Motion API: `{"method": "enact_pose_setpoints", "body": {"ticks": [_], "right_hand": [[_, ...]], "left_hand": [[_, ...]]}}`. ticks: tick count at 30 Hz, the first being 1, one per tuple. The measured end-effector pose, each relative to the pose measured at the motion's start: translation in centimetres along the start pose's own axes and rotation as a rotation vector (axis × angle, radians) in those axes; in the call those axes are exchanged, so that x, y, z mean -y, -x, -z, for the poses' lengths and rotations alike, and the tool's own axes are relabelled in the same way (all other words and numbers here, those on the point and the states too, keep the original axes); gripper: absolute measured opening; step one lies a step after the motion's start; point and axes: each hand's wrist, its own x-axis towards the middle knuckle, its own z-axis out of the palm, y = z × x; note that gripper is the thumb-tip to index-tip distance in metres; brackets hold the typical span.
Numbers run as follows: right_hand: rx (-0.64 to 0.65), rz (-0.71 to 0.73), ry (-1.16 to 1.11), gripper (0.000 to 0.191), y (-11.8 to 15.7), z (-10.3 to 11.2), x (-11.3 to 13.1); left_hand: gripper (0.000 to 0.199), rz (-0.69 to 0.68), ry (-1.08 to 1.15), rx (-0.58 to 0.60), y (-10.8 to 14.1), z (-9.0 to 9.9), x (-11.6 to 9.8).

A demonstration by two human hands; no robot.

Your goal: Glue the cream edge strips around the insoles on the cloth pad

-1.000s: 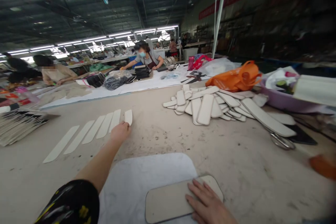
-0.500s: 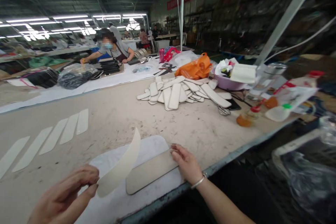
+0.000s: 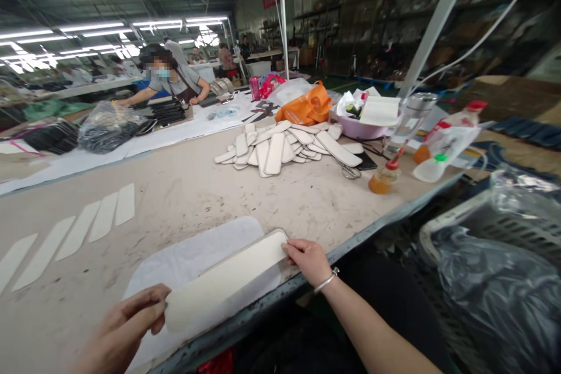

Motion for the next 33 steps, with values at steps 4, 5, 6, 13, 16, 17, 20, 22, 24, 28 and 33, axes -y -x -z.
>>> {"method": "enact_pose_setpoints", "body": {"ticks": [4, 5, 6, 13, 16, 17, 20, 22, 24, 28, 33], "right_hand": [[-0.054, 0.09, 0.264, 0.027, -0.5, 0.7, 0.0], [-0.067, 0.115, 0.316, 0.028, -0.8, 0.8, 0.0], [-0.079, 0.129, 0.358, 0.029, -1.1, 0.8, 0.1], [-0.138, 0.05, 0.535, 0.017, -3.2, 0.4, -0.4], [-0.136, 0.053, 0.592, 0.013, -3.5, 0.4, -0.5], [-0.132, 0.056, 0.607, 0.013, -3.5, 0.4, -0.5], [-0.124, 0.051, 0.646, 0.013, -3.6, 0.4, -0.3], [-0.116, 0.047, 0.665, 0.014, -3.6, 0.4, -0.2], [-0.107, 0.043, 0.673, 0.015, -3.6, 0.4, -0.1], [-0.1, 0.029, 0.694, 0.016, -3.7, 0.4, -0.2], [-0.082, 0.047, 0.727, 0.017, -3.7, 0.4, -0.1]], "left_hand": [[0.029, 0.117, 0.115, 0.128, -1.6, -2.0, 2.1], [0.028, 0.152, 0.115, 0.12, -2.0, -2.4, 2.5], [0.028, 0.182, 0.113, 0.116, -2.4, -2.7, 2.8], [0.033, 0.286, 0.041, 0.08, -4.6, -4.7, 3.3], [0.032, 0.285, -0.036, 0.062, -5.1, -5.1, 3.4], [0.031, 0.278, -0.063, 0.067, -5.2, -5.1, 3.5], [0.029, 0.247, -0.152, 0.084, -5.5, -5.0, 3.7], [0.027, 0.231, -0.184, 0.093, -5.6, -4.9, 3.9], [0.025, 0.23, -0.169, 0.112, -5.7, -4.8, 4.1], [0.029, 0.231, -0.139, 0.151, -5.6, -4.7, 4.1], [0.032, 0.167, -0.291, 0.131, -5.5, -4.9, 3.9]]}}
